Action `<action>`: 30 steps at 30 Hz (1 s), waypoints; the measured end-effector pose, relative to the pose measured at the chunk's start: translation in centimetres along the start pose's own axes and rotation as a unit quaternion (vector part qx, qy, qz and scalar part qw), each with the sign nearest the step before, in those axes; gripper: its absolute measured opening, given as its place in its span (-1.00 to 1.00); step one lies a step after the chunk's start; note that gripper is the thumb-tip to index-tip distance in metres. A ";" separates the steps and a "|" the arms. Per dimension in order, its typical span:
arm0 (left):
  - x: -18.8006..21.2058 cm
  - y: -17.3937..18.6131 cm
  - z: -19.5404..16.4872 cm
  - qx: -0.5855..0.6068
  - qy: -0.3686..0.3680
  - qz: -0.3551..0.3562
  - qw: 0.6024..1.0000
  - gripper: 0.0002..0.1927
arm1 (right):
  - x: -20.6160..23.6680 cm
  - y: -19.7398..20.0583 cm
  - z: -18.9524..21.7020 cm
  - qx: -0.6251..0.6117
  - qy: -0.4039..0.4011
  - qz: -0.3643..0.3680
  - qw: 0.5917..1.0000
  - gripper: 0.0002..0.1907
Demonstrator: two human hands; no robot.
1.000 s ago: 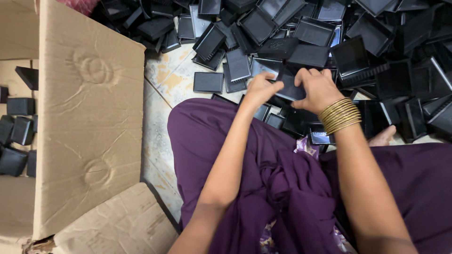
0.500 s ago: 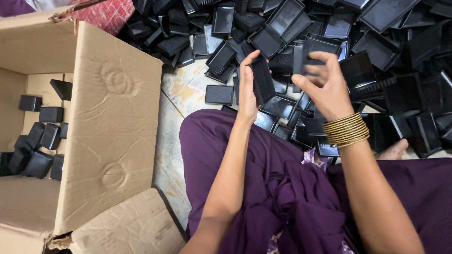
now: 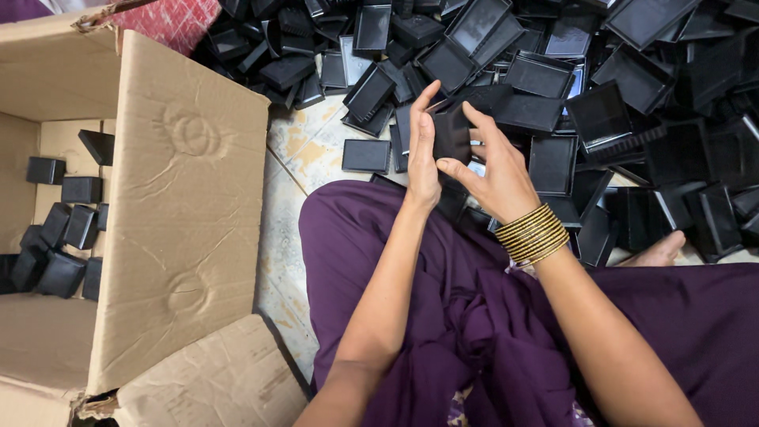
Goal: The person sits on the floor among a large pile of black plastic boxes and sorts them one at a time, placing selected boxes into an open cardboard box beside them. They pick boxes from the pile, hold and turn them in both hands, and set them into the carton.
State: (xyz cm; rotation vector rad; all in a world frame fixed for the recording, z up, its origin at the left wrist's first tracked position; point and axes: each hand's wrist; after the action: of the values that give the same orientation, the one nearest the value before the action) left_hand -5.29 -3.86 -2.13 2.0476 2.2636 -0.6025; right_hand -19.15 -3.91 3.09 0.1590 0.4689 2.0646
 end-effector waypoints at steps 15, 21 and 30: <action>0.2 -0.3 -0.2 0.005 -0.014 0.006 1.000 -0.36 | 0.1 -0.3 -0.2 -0.031 -0.037 -0.007 0.999 -0.07; 0.4 -0.6 -0.9 0.116 -0.002 0.010 0.993 -0.38 | -0.2 0.0 -0.1 0.006 0.052 0.017 0.998 -0.05; -0.4 2.5 0.5 -0.199 -0.041 -0.184 0.962 -0.40 | 0.4 0.2 1.4 0.225 0.132 -0.003 0.965 -0.37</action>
State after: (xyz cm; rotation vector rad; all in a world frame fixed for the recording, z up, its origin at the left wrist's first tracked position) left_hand -2.94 -4.21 -3.11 1.4088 2.4813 -0.2063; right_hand -19.12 -3.27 4.39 0.1497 1.1021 1.9524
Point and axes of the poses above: each hand's wrist, its own x-axis away from the middle knuckle, its own y-axis out of the back of the hand, z = x × y, and after that the axes turned 8 degrees about z, right-handed
